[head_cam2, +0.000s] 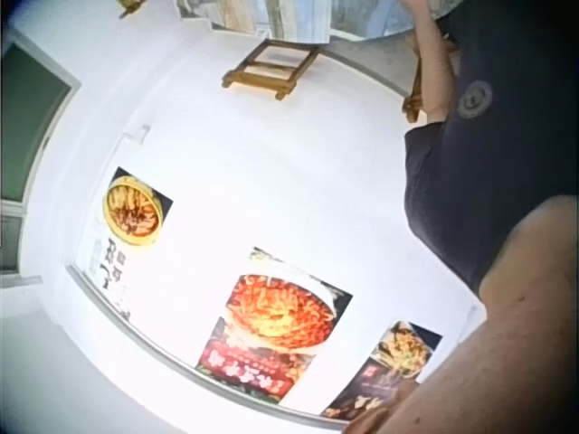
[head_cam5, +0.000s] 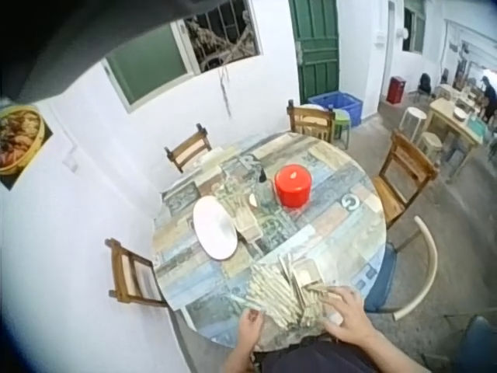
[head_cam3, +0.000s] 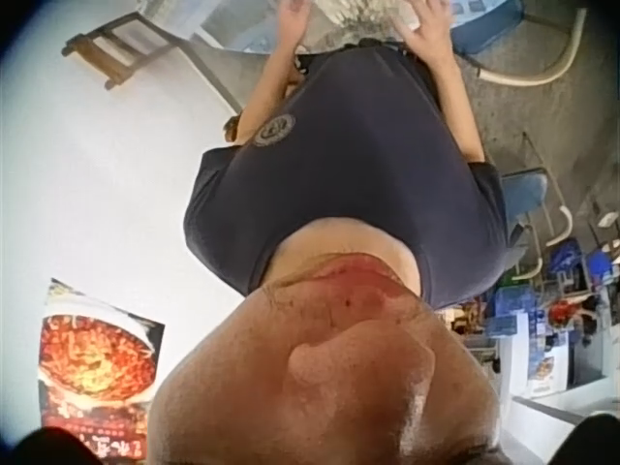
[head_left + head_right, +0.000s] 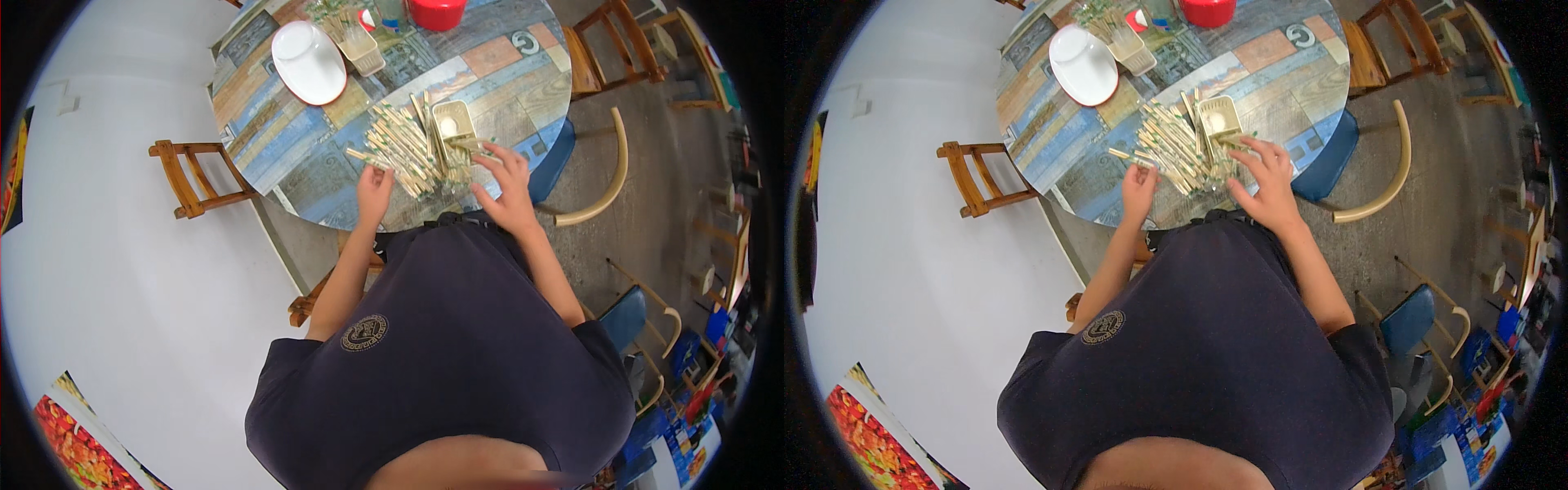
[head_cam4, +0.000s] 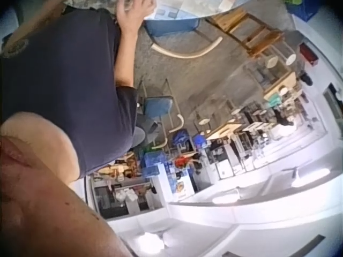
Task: Sorting and organizing wooden sticks into a small plastic container on a dining table.
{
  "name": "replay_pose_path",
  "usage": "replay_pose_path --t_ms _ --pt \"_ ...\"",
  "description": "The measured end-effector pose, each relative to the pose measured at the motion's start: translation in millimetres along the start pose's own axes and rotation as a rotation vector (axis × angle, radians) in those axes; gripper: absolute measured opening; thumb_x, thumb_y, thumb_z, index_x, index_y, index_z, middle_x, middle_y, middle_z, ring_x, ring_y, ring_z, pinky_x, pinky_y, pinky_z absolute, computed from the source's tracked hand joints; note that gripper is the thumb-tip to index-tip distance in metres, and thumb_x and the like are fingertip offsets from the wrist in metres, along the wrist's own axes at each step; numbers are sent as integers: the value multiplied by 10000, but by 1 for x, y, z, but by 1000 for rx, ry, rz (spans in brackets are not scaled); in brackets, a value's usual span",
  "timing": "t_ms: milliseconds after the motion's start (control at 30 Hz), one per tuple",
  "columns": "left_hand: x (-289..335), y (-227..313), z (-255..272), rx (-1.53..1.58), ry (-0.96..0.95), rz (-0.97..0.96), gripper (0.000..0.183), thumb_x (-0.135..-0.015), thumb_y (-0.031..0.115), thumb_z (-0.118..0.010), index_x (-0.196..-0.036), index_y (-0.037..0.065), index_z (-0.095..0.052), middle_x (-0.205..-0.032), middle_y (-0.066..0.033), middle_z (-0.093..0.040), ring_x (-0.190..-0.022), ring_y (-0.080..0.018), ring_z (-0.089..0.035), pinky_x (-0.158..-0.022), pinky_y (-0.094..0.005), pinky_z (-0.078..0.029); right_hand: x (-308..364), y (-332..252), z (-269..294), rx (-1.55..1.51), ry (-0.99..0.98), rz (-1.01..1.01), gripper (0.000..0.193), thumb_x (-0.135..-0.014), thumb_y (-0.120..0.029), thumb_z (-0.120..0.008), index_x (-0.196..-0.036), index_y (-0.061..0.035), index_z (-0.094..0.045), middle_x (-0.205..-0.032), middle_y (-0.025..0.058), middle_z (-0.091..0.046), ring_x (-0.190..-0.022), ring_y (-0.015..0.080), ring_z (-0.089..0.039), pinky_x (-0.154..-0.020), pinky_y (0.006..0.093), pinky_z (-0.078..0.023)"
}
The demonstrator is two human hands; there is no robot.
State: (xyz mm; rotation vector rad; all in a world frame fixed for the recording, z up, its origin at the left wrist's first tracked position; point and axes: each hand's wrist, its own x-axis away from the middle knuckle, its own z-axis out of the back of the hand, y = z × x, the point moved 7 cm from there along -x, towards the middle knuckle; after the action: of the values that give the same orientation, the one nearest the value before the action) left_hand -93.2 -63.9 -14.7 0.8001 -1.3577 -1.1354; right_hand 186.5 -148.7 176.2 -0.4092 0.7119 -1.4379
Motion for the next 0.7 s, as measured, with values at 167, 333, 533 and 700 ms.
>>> replay_pose_path --t_ms 167,333,533,700 --pt "2 82 -37 77 -49 -216 169 -991 137 -696 -1064 -11 -663 -858 -47 -678 -741 -109 -637 -641 -280 -508 10 11 22 -69 185 -72 400 -858 -188 -747 -1246 -124 -673 -1403 105 -569 -1274 360 -477 -1094 477 -361" --pt "14 150 -87 -194 -194 -517 141 -940 98 -724 -1059 22 -732 -969 -86 -696 -761 -176 -677 -653 -297 -535 5 15 27 -257 213 -94 383 -883 -119 -736 -1255 -65 -661 -1348 163 -571 -1231 350 -557 -1057 432 -431" --pt "-2 127 -129 -447 -423 -455 203 -887 129 -735 -1082 69 -739 -1002 -104 -671 -856 -270 -691 -760 -381 -552 2 16 34 -246 273 -93 383 -885 -101 -732 -1259 -59 -657 -1317 159 -573 -1169 317 -598 -1008 405 -468" --pt "-10 117 -144 -584 -511 -387 244 -877 126 -726 -1115 68 -732 -1008 -115 -659 -891 -276 -676 -818 -396 -545 -7 13 24 -384 155 -141 393 -881 -117 -748 -1261 -73 -659 -1262 124 -597 -1007 239 -632 -853 356 -519"
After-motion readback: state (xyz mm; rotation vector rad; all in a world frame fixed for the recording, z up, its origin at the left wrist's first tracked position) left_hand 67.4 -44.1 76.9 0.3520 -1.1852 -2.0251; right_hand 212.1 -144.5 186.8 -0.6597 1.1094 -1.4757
